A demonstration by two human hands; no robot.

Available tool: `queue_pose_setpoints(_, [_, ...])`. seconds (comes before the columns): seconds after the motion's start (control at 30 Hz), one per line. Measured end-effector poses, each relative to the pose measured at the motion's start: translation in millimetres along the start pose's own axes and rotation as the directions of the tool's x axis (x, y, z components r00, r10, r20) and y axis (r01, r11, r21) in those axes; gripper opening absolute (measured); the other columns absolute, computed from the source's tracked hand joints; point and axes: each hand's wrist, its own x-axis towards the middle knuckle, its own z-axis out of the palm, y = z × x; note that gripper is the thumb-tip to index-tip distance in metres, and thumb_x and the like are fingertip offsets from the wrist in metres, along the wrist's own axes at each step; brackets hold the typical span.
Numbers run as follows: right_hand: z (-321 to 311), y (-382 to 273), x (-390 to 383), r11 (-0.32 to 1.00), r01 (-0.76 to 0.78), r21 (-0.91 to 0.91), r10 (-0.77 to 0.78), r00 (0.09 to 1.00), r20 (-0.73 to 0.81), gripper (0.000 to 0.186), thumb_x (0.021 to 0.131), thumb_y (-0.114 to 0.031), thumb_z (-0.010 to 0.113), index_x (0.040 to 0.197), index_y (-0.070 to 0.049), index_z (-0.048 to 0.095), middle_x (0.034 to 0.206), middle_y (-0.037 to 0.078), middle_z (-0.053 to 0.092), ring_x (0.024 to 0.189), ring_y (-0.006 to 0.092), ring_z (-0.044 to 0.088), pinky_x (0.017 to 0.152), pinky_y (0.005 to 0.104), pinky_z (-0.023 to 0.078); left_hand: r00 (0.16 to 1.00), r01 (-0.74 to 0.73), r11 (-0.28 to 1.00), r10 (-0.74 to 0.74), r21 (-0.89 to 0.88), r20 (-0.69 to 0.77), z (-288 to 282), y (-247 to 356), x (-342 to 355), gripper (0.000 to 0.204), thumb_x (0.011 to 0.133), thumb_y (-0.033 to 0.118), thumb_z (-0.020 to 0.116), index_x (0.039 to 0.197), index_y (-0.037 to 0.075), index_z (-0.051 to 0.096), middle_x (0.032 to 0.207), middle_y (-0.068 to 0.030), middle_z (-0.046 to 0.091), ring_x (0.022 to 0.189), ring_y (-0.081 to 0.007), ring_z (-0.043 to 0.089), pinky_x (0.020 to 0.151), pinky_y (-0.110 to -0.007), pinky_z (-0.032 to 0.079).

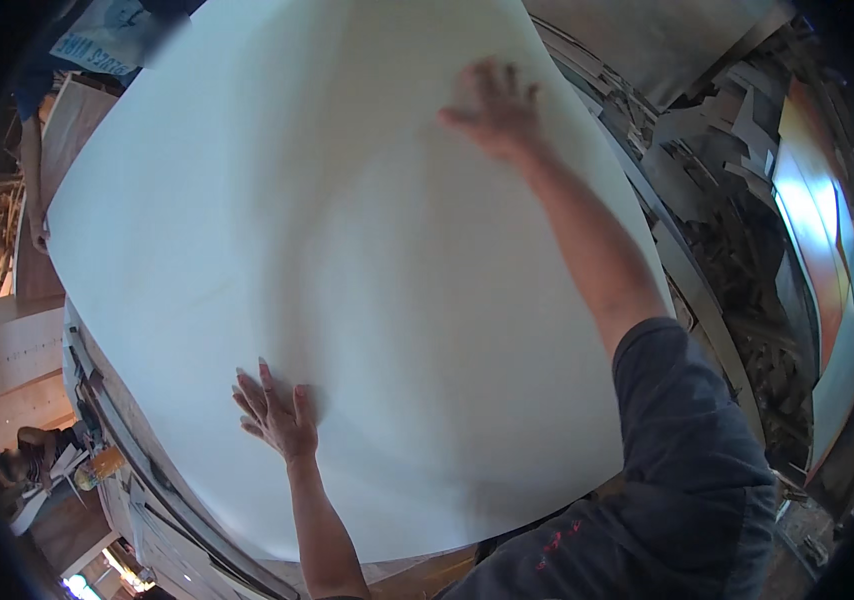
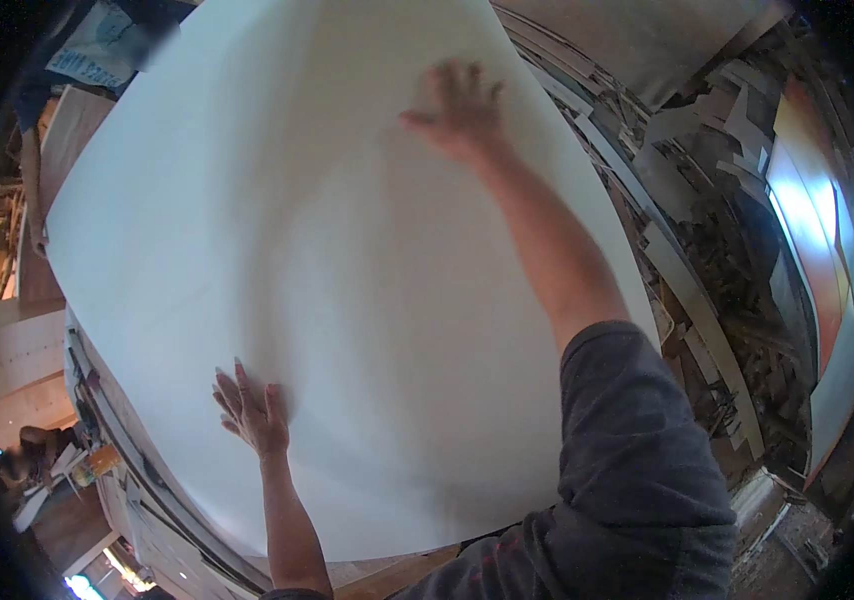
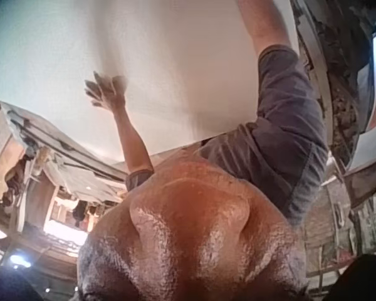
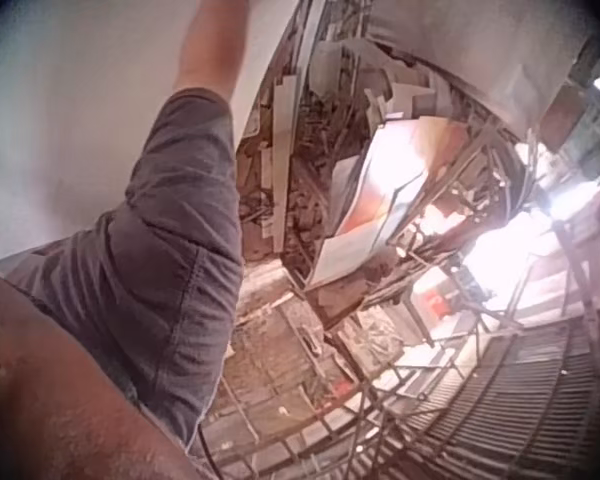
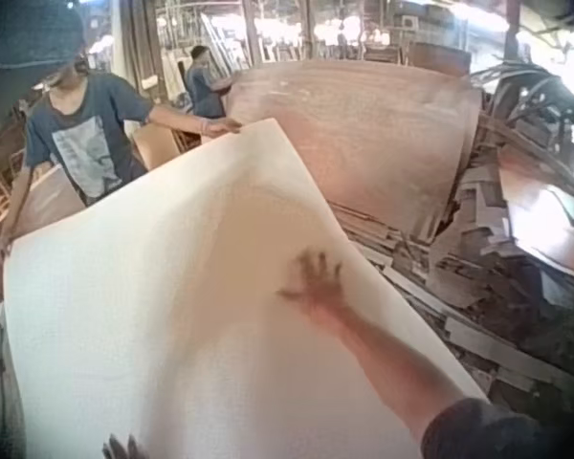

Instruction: The person positions a large laminate sheet onto a wooden board and then uses a handheld block to press and smooth it across the surface.

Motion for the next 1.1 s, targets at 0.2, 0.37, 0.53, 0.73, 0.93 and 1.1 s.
queue_pose_setpoints(0.2, [-9, 29, -22, 0.962, -0.271, -0.028, 0.263, 0.952, -0.158, 0.105, 0.093, -0.078, 0.045, 0.16, 0.001, 0.026, 0.168, 0.026, 0.021, 0.156, 0.0477, 0.012, 0.122, 0.0671, 0.008, 0.999, -0.01, 0.999, 0.012, 0.044, -0.033, -10, 5, 6, 0.077, 0.096, 0.075, 0.045, 0.162, 0.038, 0.031, 0.173, -0.0074, 0.014, 0.159, -0.0388, 0.007, 0.113, -0.079, 0.007])
queue_pose_setpoints(0.37, [5, -176, -201, 0.888, 0.223, 0.402, -0.264, 0.963, 0.05, 0.093, 0.091, -0.066, 0.057, 0.155, 0.0, 0.04, 0.167, 0.022, 0.026, 0.156, 0.0447, 0.015, 0.124, 0.0658, 0.006, 0.999, -0.02, 1.0, 0.021, 0.017, -0.047, 0, 12, 3, 0.075, 0.097, 0.069, 0.049, 0.162, 0.038, 0.031, 0.173, -0.008, 0.016, 0.158, -0.0391, 0.01, 0.112, -0.078, 0.01])
queue_pose_setpoints(0.53, [-14, -185, -268, 0.824, 0.458, 0.332, -0.481, 0.876, -0.014, 0.087, 0.092, -0.064, 0.058, 0.157, -0.01, 0.039, 0.166, 0.02, 0.03, 0.155, 0.0433, 0.021, 0.124, 0.065, 0.01, 0.988, -0.065, 0.996, 0.073, 0.065, -0.133, 13, -42, -2, 0.078, 0.095, 0.066, 0.054, 0.162, 0.033, 0.033, 0.171, -0.0149, 0.019, 0.157, -0.041, 0.015, 0.111, -0.076, 0.016])
queue_pose_setpoints(0.73, [-74, 43, -361, 0.988, -0.123, -0.09, 0.134, 0.984, 0.121, 0.084, 0.104, -0.062, 0.042, 0.166, -0.012, 0.014, 0.173, 0.014, 0.011, 0.16, 0.0332, 0.005, 0.126, 0.0592, 0.002, 0.986, -0.004, 0.996, -0.011, -0.085, -0.168, -11, -80, -109, 0.071, 0.098, 0.061, 0.053, 0.161, 0.033, 0.034, 0.171, -0.012, 0.022, 0.158, -0.0318, 0.018, 0.126, -0.055, 0.013])
queue_pose_setpoints(0.93, [-66, -84, -624, 0.776, 0.604, 0.181, -0.594, 0.796, -0.115, 0.086, 0.095, -0.062, 0.058, 0.161, -0.014, 0.033, 0.165, 0.018, 0.031, 0.155, 0.041, 0.024, 0.124, 0.0621, 0.012, 0.975, 0.099, 0.973, -0.137, -0.207, -0.176, 13, -191, -340, 0.065, 0.101, 0.055, 0.052, 0.159, 0.032, 0.038, 0.169, -0.0136, 0.025, 0.156, -0.035, 0.021, 0.125, -0.058, 0.016])
queue_pose_setpoints(1.1, [-147, -124, -780, 0.091, 0.552, 0.829, -0.956, -0.186, 0.229, 0.05, 0.091, -0.049, 0.067, 0.125, -0.013, 0.069, 0.135, 0.013, 0.065, 0.132, 0.0301, 0.055, 0.113, 0.0492, 0.04, 0.947, 0.171, 0.972, -0.207, -0.161, -0.245, -1, -208, -517, 0.055, 0.1, 0.044, 0.057, 0.149, 0.019, 0.053, 0.16, -0.0173, 0.04, 0.151, -0.0401, 0.032, 0.122, -0.059, 0.022])
